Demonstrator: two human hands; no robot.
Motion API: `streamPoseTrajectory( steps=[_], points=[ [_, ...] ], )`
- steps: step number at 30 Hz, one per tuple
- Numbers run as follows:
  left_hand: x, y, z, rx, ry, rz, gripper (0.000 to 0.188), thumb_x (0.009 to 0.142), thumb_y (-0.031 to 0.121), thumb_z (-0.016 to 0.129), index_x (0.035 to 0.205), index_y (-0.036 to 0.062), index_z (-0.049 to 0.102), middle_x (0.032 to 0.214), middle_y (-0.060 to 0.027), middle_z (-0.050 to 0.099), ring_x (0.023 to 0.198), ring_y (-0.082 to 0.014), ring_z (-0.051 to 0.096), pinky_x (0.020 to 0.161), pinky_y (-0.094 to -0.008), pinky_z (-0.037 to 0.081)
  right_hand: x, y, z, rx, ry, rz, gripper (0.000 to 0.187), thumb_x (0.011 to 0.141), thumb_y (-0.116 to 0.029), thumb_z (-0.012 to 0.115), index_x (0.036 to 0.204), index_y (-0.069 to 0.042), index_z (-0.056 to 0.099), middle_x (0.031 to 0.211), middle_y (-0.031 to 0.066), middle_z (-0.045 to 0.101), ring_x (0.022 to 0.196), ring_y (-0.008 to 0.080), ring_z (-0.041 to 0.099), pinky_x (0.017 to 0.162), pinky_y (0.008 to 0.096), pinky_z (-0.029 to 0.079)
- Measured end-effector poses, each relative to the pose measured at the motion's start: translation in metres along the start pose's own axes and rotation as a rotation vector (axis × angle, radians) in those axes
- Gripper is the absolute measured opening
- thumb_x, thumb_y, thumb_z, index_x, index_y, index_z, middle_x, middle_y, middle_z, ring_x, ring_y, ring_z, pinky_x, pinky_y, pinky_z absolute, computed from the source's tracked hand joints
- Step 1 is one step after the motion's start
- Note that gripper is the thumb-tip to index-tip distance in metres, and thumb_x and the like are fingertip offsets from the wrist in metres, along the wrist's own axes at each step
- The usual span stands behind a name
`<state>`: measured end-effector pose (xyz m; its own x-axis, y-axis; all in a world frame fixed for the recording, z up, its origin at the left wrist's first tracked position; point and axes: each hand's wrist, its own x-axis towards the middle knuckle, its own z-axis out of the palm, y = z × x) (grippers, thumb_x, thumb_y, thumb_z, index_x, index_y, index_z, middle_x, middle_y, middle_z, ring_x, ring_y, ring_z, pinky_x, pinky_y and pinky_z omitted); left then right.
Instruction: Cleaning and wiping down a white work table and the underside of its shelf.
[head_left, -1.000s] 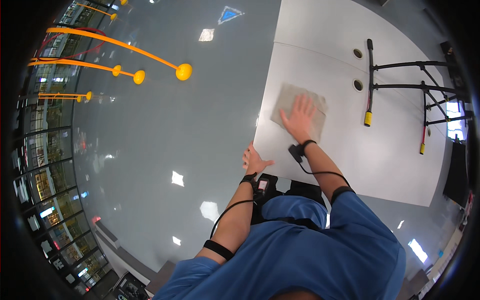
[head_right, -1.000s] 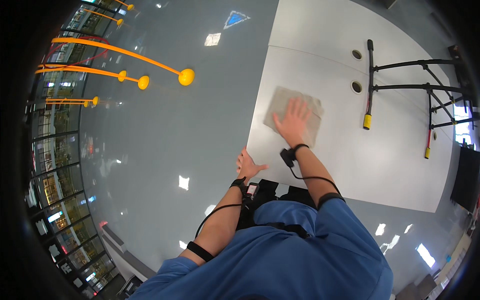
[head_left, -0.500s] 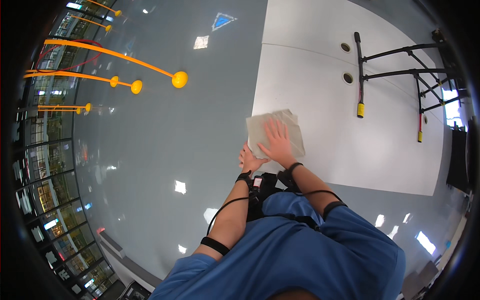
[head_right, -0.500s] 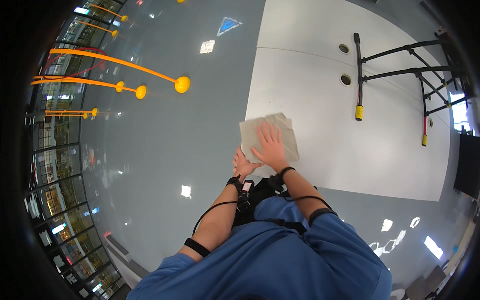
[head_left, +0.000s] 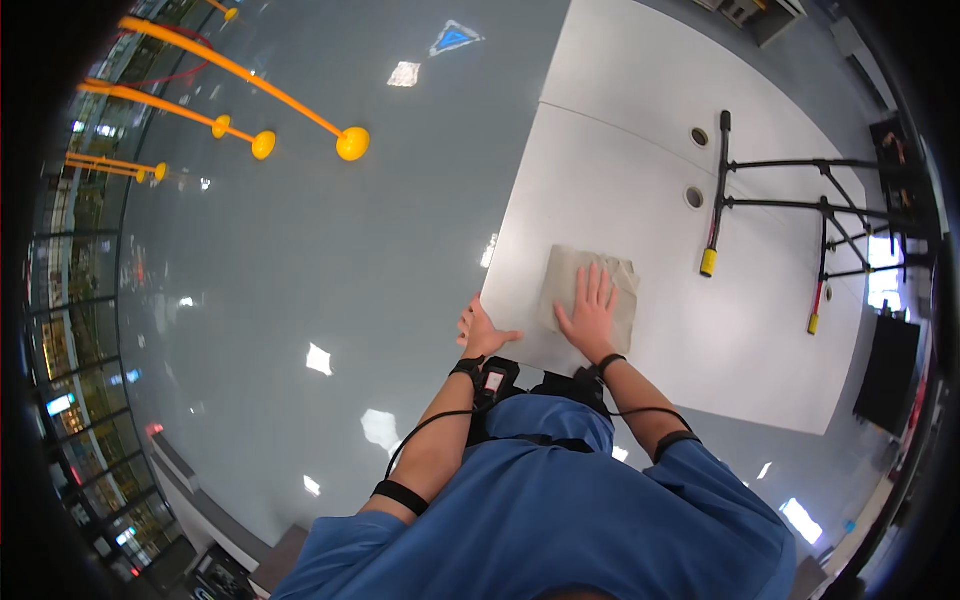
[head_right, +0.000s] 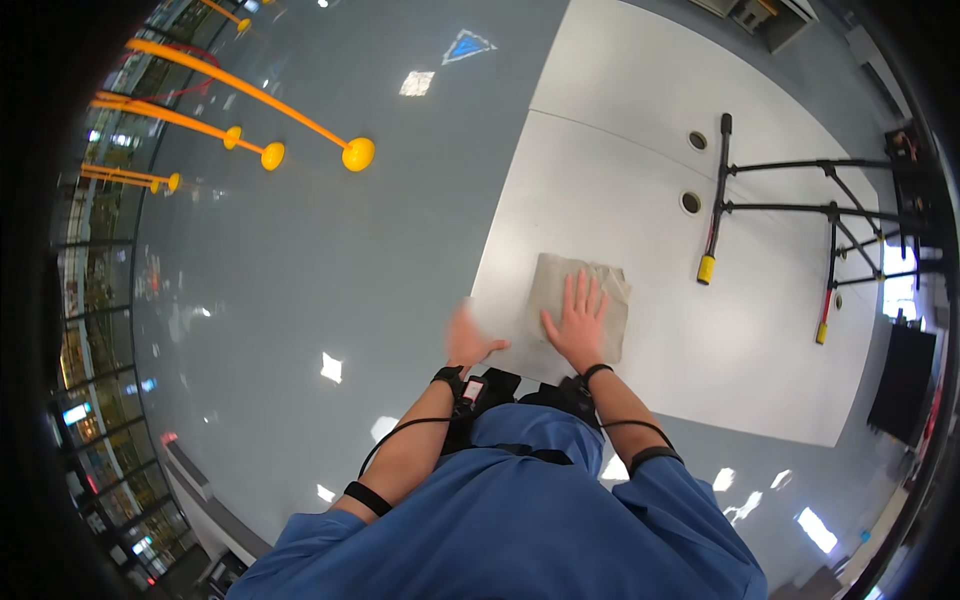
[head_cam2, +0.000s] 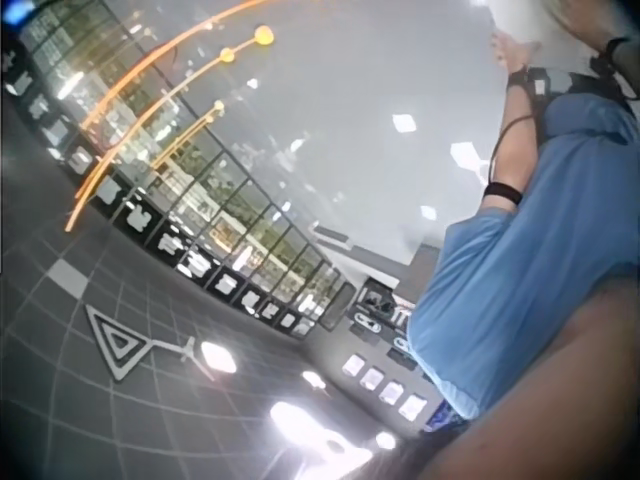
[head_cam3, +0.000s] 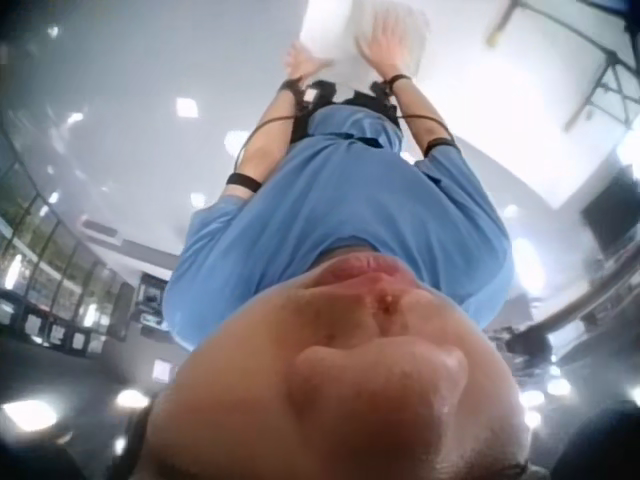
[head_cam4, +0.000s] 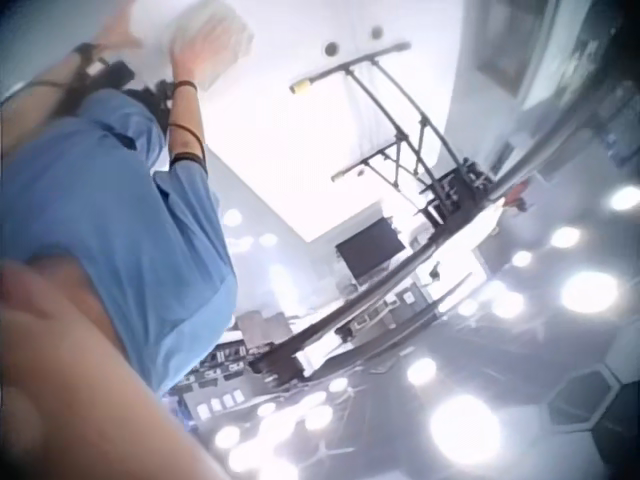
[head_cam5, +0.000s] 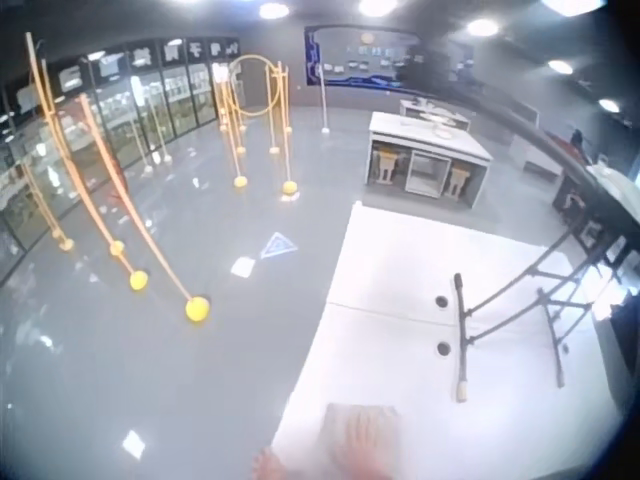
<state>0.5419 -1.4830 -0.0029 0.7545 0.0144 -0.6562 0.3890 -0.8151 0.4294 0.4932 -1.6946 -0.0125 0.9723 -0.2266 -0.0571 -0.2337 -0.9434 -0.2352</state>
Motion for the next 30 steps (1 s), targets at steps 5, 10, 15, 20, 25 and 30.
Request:
streamPoseTrajectory(
  steps=[5,10,15,20,25,30],
  points=[
    [-0.002,0.017,0.013,-0.026,0.08,-0.128,0.097,0.068,0.051,0.076,0.142,0.0133,0.026,0.134,-0.02,0.038,0.126,-0.0414,0.033,0.1,-0.0588,0.024,0.066,-0.018,0.004,0.004,-0.015,-0.207,0.081,0.087,-0.05,0.051,0.149,-0.006,0.024,0.156,0.0158,0.017,0.144,0.0359,0.011,0.114,0.0555,0.007],
    [0.006,0.019,0.047,0.125,0.511,-0.024,0.061,0.088,0.04,0.053,0.136,0.0062,0.038,0.14,-0.0241,0.035,0.132,-0.0419,0.029,0.1,-0.063,0.023,0.14,-0.032,0.008,-0.004,0.002,-0.314,0.078,0.087,-0.051,0.049,0.15,-0.011,0.024,0.157,0.013,0.017,0.144,0.034,0.013,0.114,0.055,0.008],
    [0.033,0.068,0.058,0.193,0.64,0.194,0.067,0.086,0.034,0.051,0.143,0.0032,0.032,0.148,-0.0252,0.026,0.14,-0.0406,0.018,0.104,-0.0667,0.016,0.202,-0.03,0.014,-0.022,0.067,-0.342,0.077,0.087,-0.052,0.048,0.15,-0.014,0.025,0.157,0.0091,0.018,0.145,0.031,0.014,0.115,0.0531,0.008],
    [0.031,0.115,0.078,0.201,0.69,0.156,0.074,0.085,0.033,0.05,0.148,0.0032,0.024,0.153,-0.0244,0.02,0.144,-0.0373,0.011,0.106,-0.0696,0.007,0.256,-0.014,0.019,-0.008,0.093,-0.358,0.075,0.087,-0.053,0.048,0.149,-0.014,0.029,0.156,0.009,0.021,0.144,0.0306,0.015,0.115,0.053,0.008],
    [0.031,0.109,0.085,0.285,0.642,0.219,0.075,0.085,0.033,0.049,0.149,0.0035,0.022,0.154,-0.0249,0.015,0.144,-0.037,0.014,0.106,-0.0704,0.003,0.319,0.01,0.015,0.05,0.187,-0.299,0.074,0.088,-0.056,0.046,0.148,-0.013,0.031,0.155,0.0098,0.025,0.143,0.0301,0.019,0.115,0.0518,0.009],
    [0.03,0.112,0.083,0.302,0.657,0.178,0.075,0.083,0.035,0.048,0.148,0.005,0.025,0.154,-0.0236,0.018,0.144,-0.0357,0.017,0.107,-0.0704,0.005,0.344,0.052,0.007,0.024,0.204,-0.234,0.074,0.089,-0.055,0.045,0.148,-0.013,0.031,0.155,0.0103,0.025,0.143,0.0306,0.02,0.115,0.0512,0.01]
  ],
)
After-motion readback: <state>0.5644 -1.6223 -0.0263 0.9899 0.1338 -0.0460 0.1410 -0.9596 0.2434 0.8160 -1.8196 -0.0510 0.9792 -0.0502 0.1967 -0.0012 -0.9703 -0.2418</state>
